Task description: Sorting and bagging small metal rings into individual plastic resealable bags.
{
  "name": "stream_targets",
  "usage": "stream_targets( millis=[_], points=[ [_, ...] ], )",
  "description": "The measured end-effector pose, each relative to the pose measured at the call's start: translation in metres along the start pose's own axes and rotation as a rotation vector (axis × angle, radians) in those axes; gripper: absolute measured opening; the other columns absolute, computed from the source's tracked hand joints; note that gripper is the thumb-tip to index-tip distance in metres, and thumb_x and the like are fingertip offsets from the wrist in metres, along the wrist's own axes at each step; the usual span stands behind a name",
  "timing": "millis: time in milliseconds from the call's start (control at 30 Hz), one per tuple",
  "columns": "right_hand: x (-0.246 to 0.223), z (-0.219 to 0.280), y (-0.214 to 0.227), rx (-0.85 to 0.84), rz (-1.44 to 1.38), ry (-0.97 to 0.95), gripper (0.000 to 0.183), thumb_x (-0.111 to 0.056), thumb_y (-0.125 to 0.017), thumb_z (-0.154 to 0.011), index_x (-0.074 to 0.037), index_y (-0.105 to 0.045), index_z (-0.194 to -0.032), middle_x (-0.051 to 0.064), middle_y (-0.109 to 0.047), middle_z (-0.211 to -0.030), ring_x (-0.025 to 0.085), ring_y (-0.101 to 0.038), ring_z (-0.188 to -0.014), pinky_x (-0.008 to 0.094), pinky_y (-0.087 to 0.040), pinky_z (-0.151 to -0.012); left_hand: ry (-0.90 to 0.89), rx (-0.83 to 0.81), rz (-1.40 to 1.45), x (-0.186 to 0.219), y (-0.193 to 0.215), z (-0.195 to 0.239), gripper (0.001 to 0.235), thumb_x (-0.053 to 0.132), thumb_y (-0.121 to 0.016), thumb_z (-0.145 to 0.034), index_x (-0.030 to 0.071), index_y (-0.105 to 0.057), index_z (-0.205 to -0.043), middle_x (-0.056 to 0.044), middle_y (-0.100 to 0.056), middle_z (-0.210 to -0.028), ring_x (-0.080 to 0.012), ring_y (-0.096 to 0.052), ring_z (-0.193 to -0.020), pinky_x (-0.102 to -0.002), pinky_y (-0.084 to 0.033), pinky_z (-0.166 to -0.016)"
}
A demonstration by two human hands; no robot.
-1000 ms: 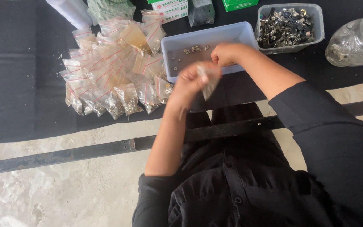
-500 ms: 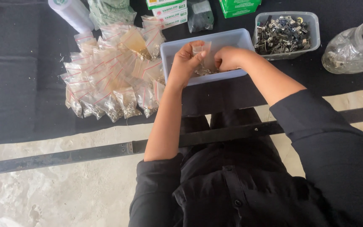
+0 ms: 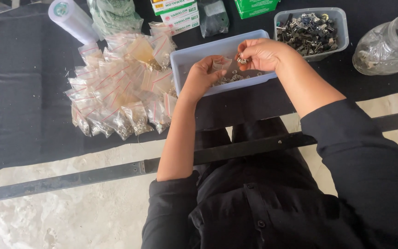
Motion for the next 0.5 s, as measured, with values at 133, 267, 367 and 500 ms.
stream_targets(
  millis=[133, 267, 367, 500],
  points=[
    [0.001, 0.001, 0.002, 0.074, -0.147, -0.013, 0.018, 0.003, -0.05, -0.094, -0.01, -0.056, -0.105, 0.015, -0.067, -0.098, 0.023, -0.068, -0.09, 0.035, -0.064, -0.082, 0.008, -0.008, -0.01, 0.004, 0.001, 0.003, 0.033, 0.018, -0.076, -0.092, 0.016, -0.071, -0.125, 0.007, -0.054, -0.078, -0.0057, -0.045, -0.068, -0.024, -0.048, -0.069],
    [0.004, 0.004, -0.004, 0.045, -0.292, -0.041, 0.01, -0.009, -0.065, -0.097, -0.012, -0.065, -0.106, 0.01, -0.068, -0.099, 0.023, -0.072, -0.096, 0.037, -0.063, -0.094, -0.03, -0.04, 0.077, 0.0, -0.002, 0.0, 0.03, 0.013, -0.075, -0.093, 0.015, -0.071, -0.123, 0.009, -0.064, -0.087, -0.0037, -0.05, -0.073, -0.021, -0.046, -0.071],
    [-0.004, 0.009, -0.008, 0.045, -0.213, -0.005, 0.011, -0.006, -0.069, -0.094, -0.011, -0.065, -0.104, 0.009, -0.068, -0.097, 0.023, -0.073, -0.096, 0.035, -0.064, -0.094, -0.047, -0.046, 0.046, -0.001, -0.002, 0.0, 0.031, 0.014, -0.076, -0.093, 0.016, -0.071, -0.123, 0.009, -0.059, -0.081, -0.004, -0.045, -0.069, -0.021, -0.044, -0.069],
    [-0.03, 0.024, -0.02, 0.05, 0.067, 0.08, 0.014, 0.001, -0.068, -0.09, -0.008, -0.064, -0.099, 0.011, -0.072, -0.099, 0.025, -0.074, -0.09, 0.031, -0.065, -0.088, -0.058, -0.051, 0.034, -0.004, -0.003, -0.002, 0.032, 0.016, -0.078, -0.092, 0.015, -0.07, -0.123, 0.006, -0.057, -0.075, -0.0052, -0.048, -0.066, -0.023, -0.047, -0.068]
  ],
)
Point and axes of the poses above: each hand's wrist, its own z-axis away from the middle knuckle, its own y-axis out of the back of the hand, x = y × z, the point moved 9 cm from there along -z, towards the middle knuckle
